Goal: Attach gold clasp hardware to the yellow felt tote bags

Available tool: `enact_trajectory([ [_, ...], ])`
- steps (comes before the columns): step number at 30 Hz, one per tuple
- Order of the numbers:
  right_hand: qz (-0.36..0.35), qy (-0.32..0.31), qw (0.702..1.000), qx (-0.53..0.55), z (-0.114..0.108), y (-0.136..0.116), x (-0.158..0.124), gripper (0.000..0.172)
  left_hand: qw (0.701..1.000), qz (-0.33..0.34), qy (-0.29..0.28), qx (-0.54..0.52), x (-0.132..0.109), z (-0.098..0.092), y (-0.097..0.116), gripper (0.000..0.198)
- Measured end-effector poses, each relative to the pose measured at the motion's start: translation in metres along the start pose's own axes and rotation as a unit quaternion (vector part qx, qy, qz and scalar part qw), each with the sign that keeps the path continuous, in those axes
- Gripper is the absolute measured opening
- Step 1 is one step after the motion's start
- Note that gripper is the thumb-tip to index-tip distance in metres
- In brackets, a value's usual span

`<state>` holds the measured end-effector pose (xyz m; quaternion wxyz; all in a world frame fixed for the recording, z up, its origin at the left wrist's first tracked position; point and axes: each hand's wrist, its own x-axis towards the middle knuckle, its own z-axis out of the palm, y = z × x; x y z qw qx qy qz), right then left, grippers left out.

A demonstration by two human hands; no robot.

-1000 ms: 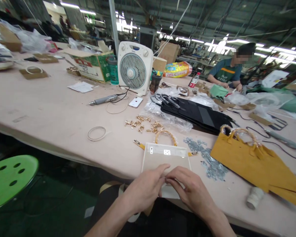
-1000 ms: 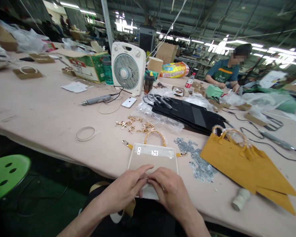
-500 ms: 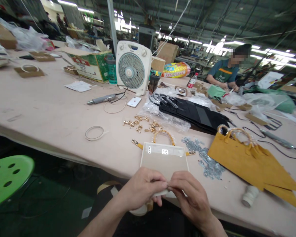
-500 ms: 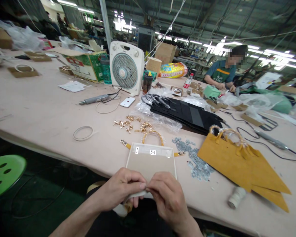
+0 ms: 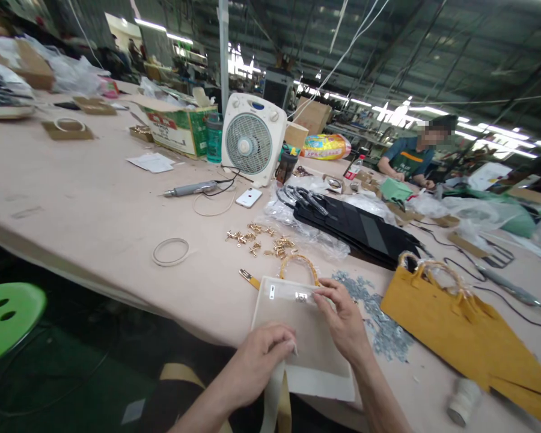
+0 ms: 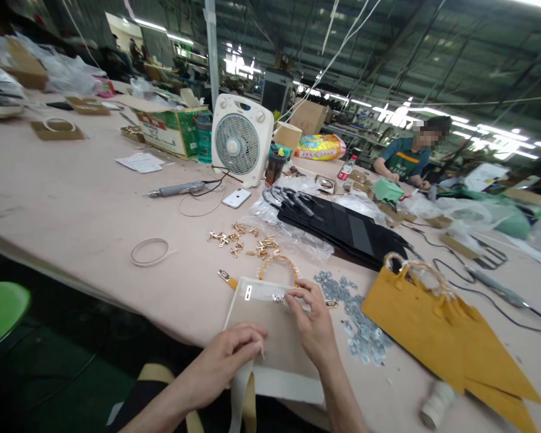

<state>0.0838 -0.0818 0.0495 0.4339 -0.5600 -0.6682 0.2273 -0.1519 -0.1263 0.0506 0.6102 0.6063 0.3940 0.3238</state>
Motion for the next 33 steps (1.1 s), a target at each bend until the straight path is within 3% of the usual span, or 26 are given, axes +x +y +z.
enact_trajectory([
  [7,0.029,-0.063,0.998,-0.004,0.026,0.010,0.011,0.026,0.998,-0.053,0.013,-0.008,0.005,-0.003,-0.010,0.029],
  [14,0.009,-0.049,0.998,-0.033,0.032,0.017,0.011,0.026,0.997,-0.072,0.013,-0.019,0.005,-0.002,-0.008,0.032],
  [21,-0.012,-0.062,0.996,-0.064,0.031,0.026,0.013,0.020,0.988,-0.108,0.021,-0.109,0.004,0.004,-0.015,0.033],
  [26,-0.013,-0.066,0.995,-0.077,0.026,0.029,0.018,0.039,0.985,-0.115,-0.003,-0.131,0.002,0.012,-0.016,0.045],
  [30,-0.020,-0.014,0.995,-0.092,0.034,0.029,0.022,0.021,0.990,-0.122,-0.016,-0.066,-0.001,0.015,-0.008,0.055],
  [33,-0.017,0.054,0.993,-0.104,0.045,0.030,0.021,0.022,0.992,-0.127,-0.020,-0.005,-0.004,0.013,0.000,0.057],
])
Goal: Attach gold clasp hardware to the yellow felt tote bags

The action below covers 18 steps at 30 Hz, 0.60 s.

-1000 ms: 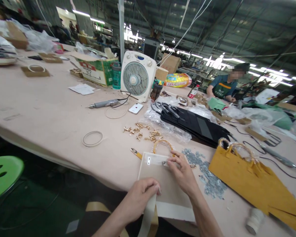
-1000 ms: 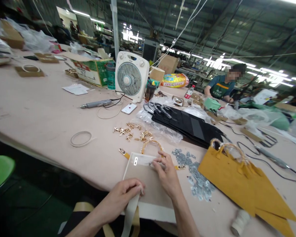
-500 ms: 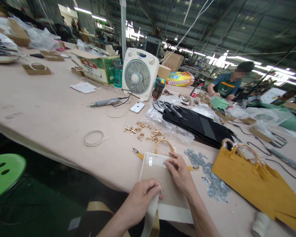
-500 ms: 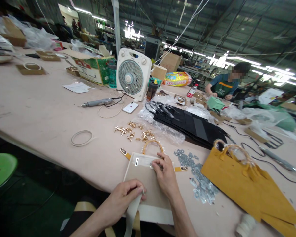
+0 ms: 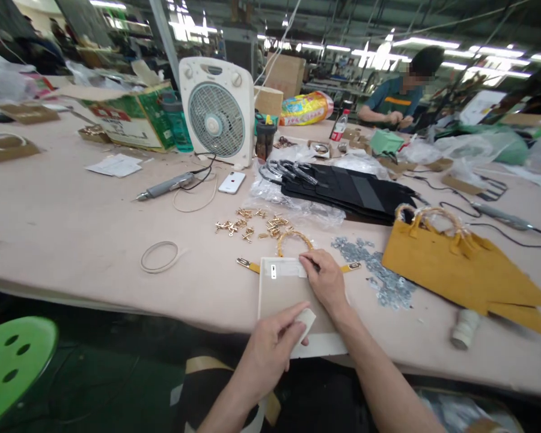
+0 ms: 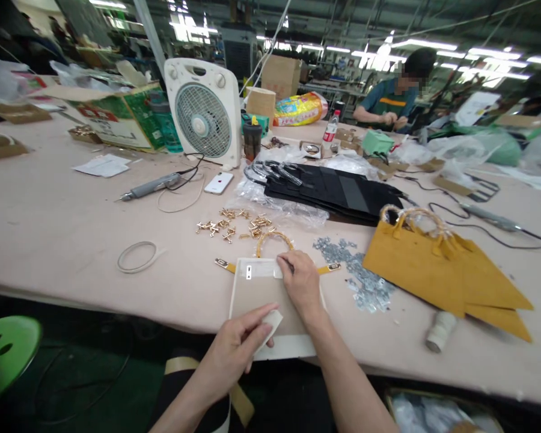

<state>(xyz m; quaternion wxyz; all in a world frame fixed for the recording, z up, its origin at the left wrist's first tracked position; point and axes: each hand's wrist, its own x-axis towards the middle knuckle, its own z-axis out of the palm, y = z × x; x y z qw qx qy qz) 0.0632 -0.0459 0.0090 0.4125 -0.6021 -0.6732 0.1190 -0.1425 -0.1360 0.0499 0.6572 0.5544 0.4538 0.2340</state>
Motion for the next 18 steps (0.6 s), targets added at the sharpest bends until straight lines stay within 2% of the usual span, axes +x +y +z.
enact_trajectory([
  [5,0.008,0.025,0.999,0.031,0.002,0.000,-0.002,0.021,0.994,0.047,0.020,0.096,-0.007,-0.008,0.011,0.057],
  [8,0.043,0.048,0.994,0.086,-0.013,-0.005,-0.007,0.025,0.988,0.059,0.025,0.143,-0.012,-0.013,0.019,0.070],
  [10,0.060,0.052,0.990,0.117,-0.029,-0.013,-0.016,0.025,0.983,0.063,0.026,0.169,-0.016,-0.016,0.024,0.070],
  [12,0.042,-0.006,0.989,0.140,-0.047,-0.025,-0.028,0.022,0.978,0.071,0.028,0.193,-0.021,-0.018,0.026,0.065],
  [14,-0.010,-0.110,0.984,0.143,-0.064,-0.039,-0.041,0.020,0.972,0.082,0.028,0.219,-0.024,-0.018,0.028,0.061],
  [16,-0.071,-0.197,0.970,0.124,-0.075,-0.054,-0.051,0.026,0.965,0.091,0.031,0.246,-0.027,-0.017,0.028,0.058],
  [18,-0.115,-0.243,0.958,0.102,-0.080,-0.066,-0.058,0.030,0.956,0.099,0.033,0.275,-0.029,-0.015,0.028,0.055],
])
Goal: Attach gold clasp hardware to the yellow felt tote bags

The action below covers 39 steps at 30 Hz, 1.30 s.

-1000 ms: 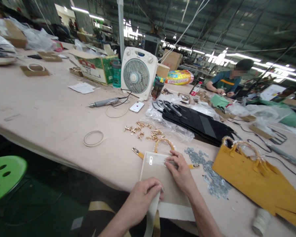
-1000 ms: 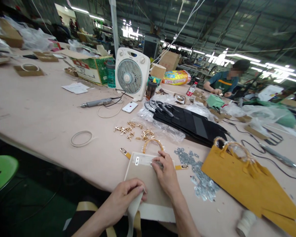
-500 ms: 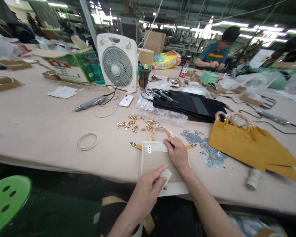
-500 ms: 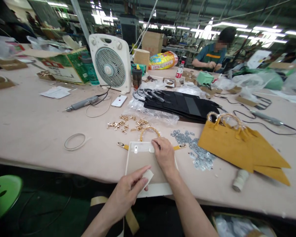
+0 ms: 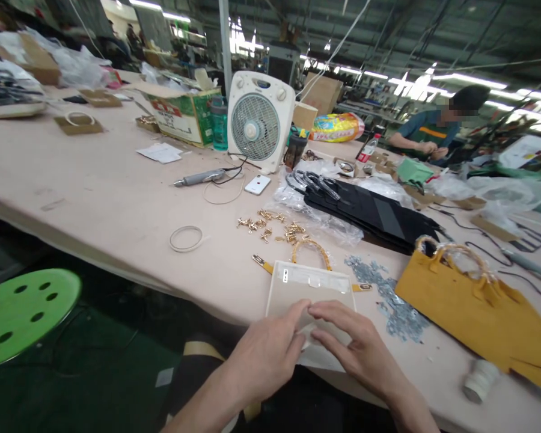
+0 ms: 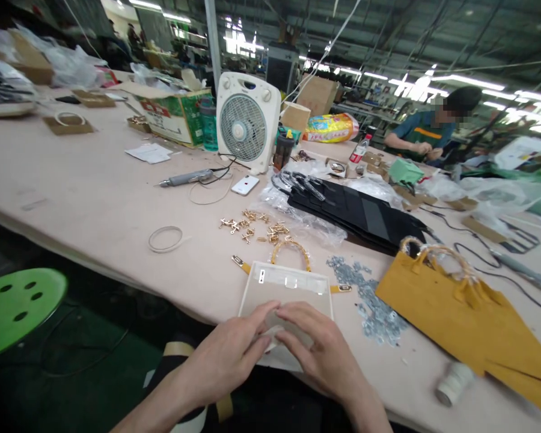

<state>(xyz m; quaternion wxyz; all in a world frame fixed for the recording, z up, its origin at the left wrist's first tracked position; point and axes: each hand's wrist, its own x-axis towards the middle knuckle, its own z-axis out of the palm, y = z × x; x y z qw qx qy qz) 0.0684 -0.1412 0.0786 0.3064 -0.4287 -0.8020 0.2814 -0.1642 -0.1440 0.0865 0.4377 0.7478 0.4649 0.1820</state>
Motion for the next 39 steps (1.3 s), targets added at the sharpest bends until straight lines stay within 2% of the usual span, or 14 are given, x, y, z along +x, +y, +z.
enact_trajectory([
  [3,-0.019,-0.042,0.999,-0.012,0.002,-0.010,0.001,0.018,0.999,0.010,-0.012,0.050,-0.002,0.000,0.004,0.053],
  [6,-0.026,-0.052,0.998,-0.020,0.002,-0.014,0.002,0.012,0.998,0.015,-0.018,0.066,-0.003,-0.002,0.008,0.043],
  [9,-0.032,-0.023,0.998,-0.040,0.001,-0.018,0.000,0.011,0.999,0.028,-0.001,0.041,-0.002,-0.004,0.008,0.029],
  [14,-0.064,0.036,0.997,-0.037,0.009,-0.024,-0.006,0.008,0.996,0.077,0.019,-0.031,-0.001,-0.001,0.001,0.033],
  [16,-0.100,0.070,0.992,-0.034,0.017,-0.026,-0.007,0.010,0.993,0.062,0.014,-0.100,-0.001,0.002,-0.004,0.034],
  [18,-0.154,0.117,0.980,-0.040,0.024,-0.028,-0.009,0.010,0.983,0.015,0.017,-0.180,0.002,0.004,-0.011,0.037],
  [21,-0.209,0.144,0.967,-0.024,0.026,-0.031,-0.011,0.009,0.961,-0.047,0.061,-0.265,0.007,0.004,-0.022,0.042],
  [23,-0.167,0.139,0.976,0.000,0.018,-0.027,-0.007,0.011,0.955,-0.065,0.094,-0.273,0.011,0.005,-0.030,0.041],
  [26,-0.011,0.156,0.988,0.018,0.004,-0.008,0.014,0.006,0.966,-0.074,0.099,-0.228,0.013,0.007,-0.037,0.033],
  [29,0.084,0.166,0.982,0.037,0.004,0.017,0.047,0.018,0.979,-0.077,0.100,-0.160,0.013,0.012,-0.040,0.029],
  [34,0.121,0.124,0.983,0.063,0.034,0.036,0.090,0.034,0.982,-0.083,0.109,-0.132,0.013,0.017,-0.044,0.027],
  [39,0.136,0.114,0.983,0.051,0.055,0.039,0.099,0.029,0.982,-0.083,0.116,-0.126,0.014,0.017,-0.047,0.025],
])
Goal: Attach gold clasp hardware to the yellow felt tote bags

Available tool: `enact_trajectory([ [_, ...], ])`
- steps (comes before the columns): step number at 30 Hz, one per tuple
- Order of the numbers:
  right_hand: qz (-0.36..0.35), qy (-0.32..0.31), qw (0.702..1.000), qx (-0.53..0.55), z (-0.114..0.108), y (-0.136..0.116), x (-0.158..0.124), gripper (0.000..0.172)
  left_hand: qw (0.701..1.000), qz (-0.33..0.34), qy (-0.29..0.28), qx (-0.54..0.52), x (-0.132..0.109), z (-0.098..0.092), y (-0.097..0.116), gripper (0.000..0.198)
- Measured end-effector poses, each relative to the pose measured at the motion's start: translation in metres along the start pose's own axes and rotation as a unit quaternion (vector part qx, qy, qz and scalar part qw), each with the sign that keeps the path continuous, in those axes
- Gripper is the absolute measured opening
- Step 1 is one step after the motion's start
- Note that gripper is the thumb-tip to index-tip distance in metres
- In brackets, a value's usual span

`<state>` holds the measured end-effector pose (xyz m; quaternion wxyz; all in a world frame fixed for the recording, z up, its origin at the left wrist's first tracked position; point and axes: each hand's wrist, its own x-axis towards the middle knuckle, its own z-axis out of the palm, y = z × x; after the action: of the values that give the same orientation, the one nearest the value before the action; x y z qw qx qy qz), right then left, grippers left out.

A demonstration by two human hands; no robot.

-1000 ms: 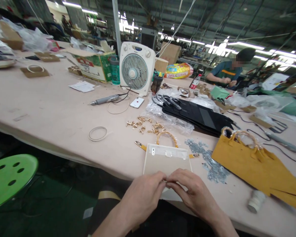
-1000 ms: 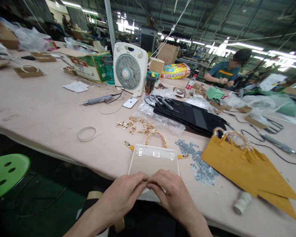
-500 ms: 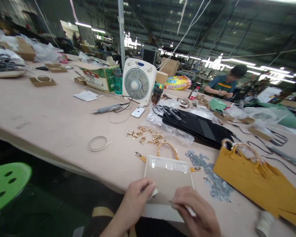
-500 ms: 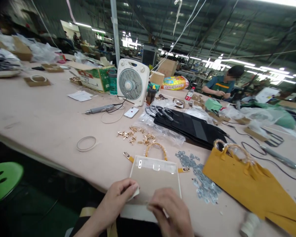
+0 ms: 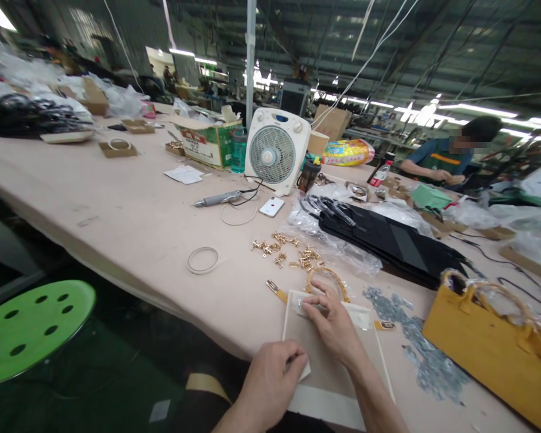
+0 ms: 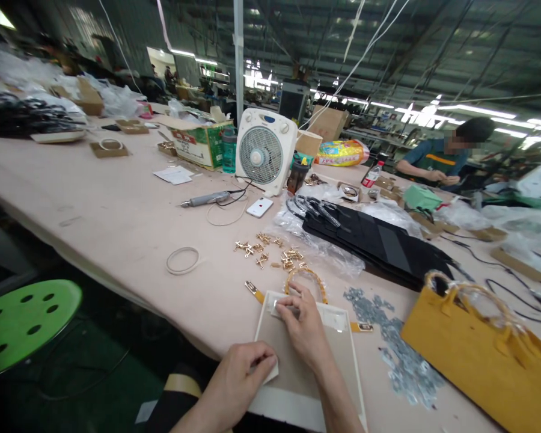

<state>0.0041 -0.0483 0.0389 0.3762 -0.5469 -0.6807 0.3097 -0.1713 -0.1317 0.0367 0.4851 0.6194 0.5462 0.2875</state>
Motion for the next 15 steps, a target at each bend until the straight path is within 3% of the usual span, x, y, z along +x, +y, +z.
enact_trajectory([
  [8,0.000,0.013,0.997,-0.070,0.010,0.001,0.001,0.020,1.000,-0.001,0.002,0.001,-0.001,0.001,-0.001,0.026],
  [13,-0.050,0.036,0.991,-0.119,0.018,0.009,0.000,0.016,1.000,-0.003,-0.002,0.023,0.000,0.001,0.005,0.028],
  [15,-0.068,0.053,0.987,-0.138,0.019,0.013,0.000,0.026,1.000,-0.005,-0.004,0.027,-0.001,0.001,0.006,0.028],
])
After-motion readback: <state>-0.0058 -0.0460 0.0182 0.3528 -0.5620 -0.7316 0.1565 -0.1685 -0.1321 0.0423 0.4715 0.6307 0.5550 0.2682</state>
